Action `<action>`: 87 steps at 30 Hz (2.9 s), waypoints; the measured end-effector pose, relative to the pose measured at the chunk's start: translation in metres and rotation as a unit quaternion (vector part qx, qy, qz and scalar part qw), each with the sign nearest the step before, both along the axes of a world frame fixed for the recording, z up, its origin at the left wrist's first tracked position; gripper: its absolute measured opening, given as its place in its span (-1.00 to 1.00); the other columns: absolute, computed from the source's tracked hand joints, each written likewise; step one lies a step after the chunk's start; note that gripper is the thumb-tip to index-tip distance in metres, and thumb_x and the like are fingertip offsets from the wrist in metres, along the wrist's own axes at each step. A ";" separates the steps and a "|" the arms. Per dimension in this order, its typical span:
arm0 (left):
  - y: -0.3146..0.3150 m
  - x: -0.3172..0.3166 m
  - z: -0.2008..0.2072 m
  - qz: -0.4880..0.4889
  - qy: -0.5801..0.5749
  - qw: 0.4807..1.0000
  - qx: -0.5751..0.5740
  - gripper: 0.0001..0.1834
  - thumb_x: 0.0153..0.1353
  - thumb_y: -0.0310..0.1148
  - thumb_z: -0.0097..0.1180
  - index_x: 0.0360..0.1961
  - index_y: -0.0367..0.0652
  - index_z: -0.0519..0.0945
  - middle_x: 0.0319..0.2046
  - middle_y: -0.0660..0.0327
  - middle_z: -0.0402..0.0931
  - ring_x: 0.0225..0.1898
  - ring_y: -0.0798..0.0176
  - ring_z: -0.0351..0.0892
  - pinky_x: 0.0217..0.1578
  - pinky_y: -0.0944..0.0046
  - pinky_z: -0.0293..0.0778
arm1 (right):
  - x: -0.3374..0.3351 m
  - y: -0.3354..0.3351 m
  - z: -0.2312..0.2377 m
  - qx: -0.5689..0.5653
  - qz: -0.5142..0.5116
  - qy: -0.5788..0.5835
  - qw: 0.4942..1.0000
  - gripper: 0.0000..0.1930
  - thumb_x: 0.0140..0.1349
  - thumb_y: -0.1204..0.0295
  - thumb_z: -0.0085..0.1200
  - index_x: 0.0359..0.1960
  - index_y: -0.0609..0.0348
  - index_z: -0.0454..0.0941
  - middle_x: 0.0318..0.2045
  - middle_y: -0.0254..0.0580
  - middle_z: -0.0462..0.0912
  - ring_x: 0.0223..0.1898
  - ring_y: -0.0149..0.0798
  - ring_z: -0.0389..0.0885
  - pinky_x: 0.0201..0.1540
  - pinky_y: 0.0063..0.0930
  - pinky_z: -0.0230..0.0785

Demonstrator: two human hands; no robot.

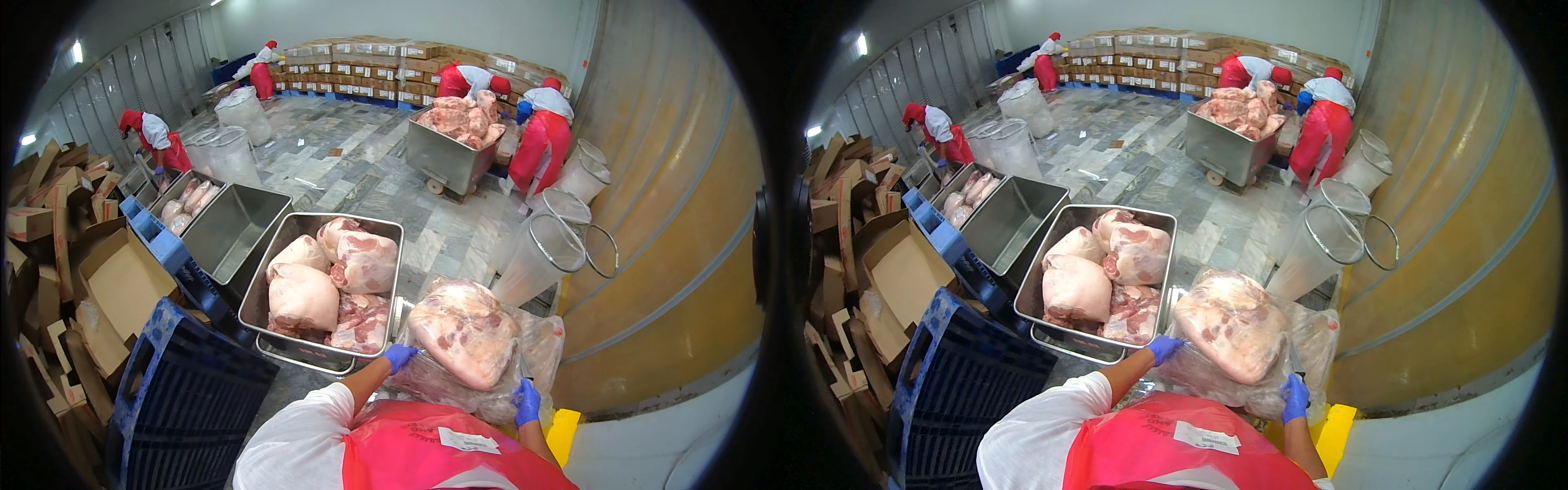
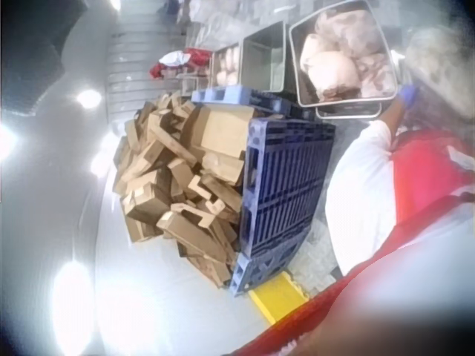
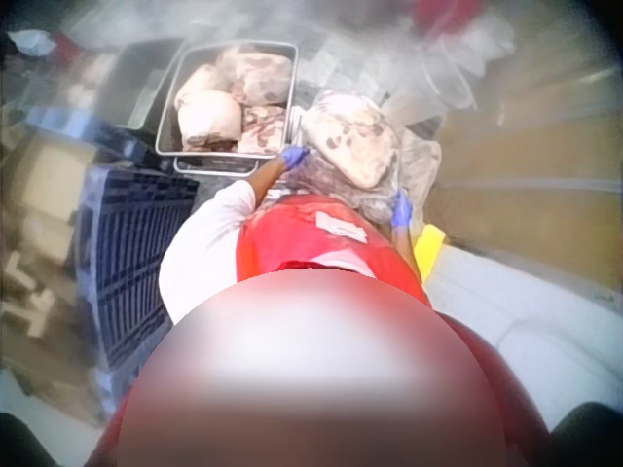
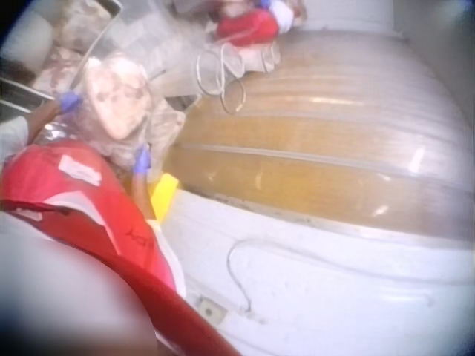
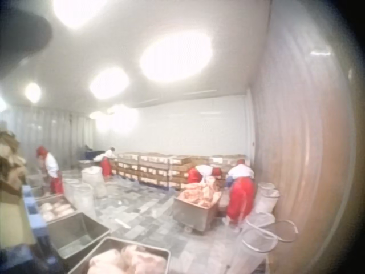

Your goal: The person handles large cuts of raw meat, placing them into a metal tray and then using a knife to cut the meat on a yellow cutting board. The person wears blue gloves and a pink apron while working in a commercial kitchen environment.

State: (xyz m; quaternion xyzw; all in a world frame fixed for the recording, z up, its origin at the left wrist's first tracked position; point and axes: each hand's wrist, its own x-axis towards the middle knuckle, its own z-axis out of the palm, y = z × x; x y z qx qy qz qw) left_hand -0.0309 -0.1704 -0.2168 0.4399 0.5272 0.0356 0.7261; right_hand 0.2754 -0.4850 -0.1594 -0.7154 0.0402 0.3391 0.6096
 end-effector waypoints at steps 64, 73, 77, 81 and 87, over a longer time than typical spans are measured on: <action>-0.023 -0.068 0.247 -0.211 0.041 0.970 0.114 -0.52 0.46 0.02 -0.04 0.14 -0.11 0.61 -0.17 0.32 0.62 -0.26 0.42 0.54 -0.21 0.35 0.51 | -0.044 0.067 0.118 -0.070 0.593 -0.561 0.573 -0.83 0.12 0.27 0.06 -0.43 0.03 0.64 -0.43 -0.02 0.66 -0.36 0.13 0.64 -0.27 0.03 0.47; -0.069 0.035 0.174 -0.209 -0.219 0.953 0.021 -0.42 0.36 -0.18 0.24 0.34 -0.11 0.44 0.03 0.35 0.56 -0.08 0.45 0.51 -0.08 0.35 0.49 | -0.072 0.164 0.111 -0.023 0.614 -0.438 0.657 -0.54 0.24 -0.04 0.08 -0.41 0.15 0.70 -0.34 0.14 0.68 -0.26 0.19 0.67 -0.14 -0.01 0.50; -0.050 -0.001 0.160 -0.160 -0.140 0.977 -0.006 -0.69 0.32 -0.12 0.29 -0.07 -0.09 0.66 -0.28 0.42 0.58 -0.27 0.48 0.50 -0.25 0.42 0.42 | -0.054 0.188 0.117 0.019 0.503 -0.383 0.775 -0.53 0.22 -0.03 0.23 -0.39 0.22 0.69 -0.30 0.21 0.68 -0.22 0.20 0.67 -0.09 0.01 0.49; -0.049 -0.060 0.126 -0.097 0.017 0.994 0.038 -0.70 0.30 -0.13 0.25 -0.16 -0.15 0.69 -0.40 0.33 0.59 -0.44 0.38 0.51 -0.43 0.33 0.44 | -0.021 0.213 0.082 -0.028 0.350 -0.552 0.756 -0.22 0.14 -0.08 0.31 0.31 0.12 0.44 0.32 0.13 0.41 0.38 0.21 0.27 0.43 0.07 0.06; -0.035 -0.149 0.083 0.025 0.035 0.998 0.039 -0.64 0.42 -0.07 0.04 -0.10 -0.12 0.70 -0.53 0.27 0.51 -0.58 0.34 0.44 -0.53 0.28 0.40 | -0.031 0.198 0.061 -0.069 0.392 -0.665 0.632 -0.38 0.29 0.06 0.13 0.36 -0.01 0.43 0.45 0.12 0.24 0.48 0.23 0.10 0.49 0.16 -0.10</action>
